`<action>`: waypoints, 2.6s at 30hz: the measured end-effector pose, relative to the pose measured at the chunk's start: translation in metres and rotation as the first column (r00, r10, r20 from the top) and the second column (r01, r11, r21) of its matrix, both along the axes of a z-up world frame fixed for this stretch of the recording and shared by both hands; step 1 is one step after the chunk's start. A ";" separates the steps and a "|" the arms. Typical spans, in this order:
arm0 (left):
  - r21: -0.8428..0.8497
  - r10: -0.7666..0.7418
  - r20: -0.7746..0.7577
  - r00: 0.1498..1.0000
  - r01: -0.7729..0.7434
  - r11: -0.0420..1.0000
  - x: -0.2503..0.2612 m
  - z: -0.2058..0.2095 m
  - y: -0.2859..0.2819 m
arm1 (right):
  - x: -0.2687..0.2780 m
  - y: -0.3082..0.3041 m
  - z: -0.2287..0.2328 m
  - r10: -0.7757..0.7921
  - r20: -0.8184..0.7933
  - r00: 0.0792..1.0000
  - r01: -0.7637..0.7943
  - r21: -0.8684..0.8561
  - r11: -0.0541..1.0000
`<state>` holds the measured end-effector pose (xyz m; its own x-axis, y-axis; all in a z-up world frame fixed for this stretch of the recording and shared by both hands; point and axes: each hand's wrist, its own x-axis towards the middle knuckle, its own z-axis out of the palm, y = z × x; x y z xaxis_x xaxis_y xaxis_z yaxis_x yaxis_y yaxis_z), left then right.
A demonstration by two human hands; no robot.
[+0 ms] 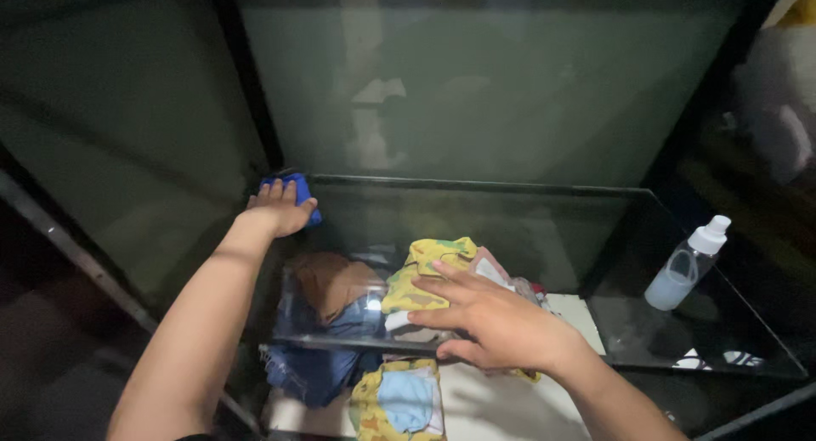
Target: The person wipes the glass panels of a display cabinet using a blue cloth. They spray a cleaning solution from a small bottle onto the glass and continue wiping the surface in circular and linear motions.
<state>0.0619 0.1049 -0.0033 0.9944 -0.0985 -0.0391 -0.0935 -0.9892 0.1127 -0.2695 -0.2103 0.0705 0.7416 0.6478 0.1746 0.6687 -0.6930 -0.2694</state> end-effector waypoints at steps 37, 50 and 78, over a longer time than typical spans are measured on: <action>0.042 -0.274 -0.035 0.961 0.276 0.960 -0.206 0.013 0.006 | -0.009 0.011 0.003 -0.085 0.035 0.996 0.088 -0.087 0.992; 0.115 0.095 -0.039 0.995 -0.090 0.989 -0.240 0.018 0.018 | -0.008 0.007 0.002 -0.132 0.046 0.990 0.136 -0.099 0.986; 0.054 -0.356 -0.222 0.908 0.376 0.925 -0.264 0.040 -0.084 | -0.011 -0.005 0.008 -0.303 0.061 0.951 0.309 -0.154 0.939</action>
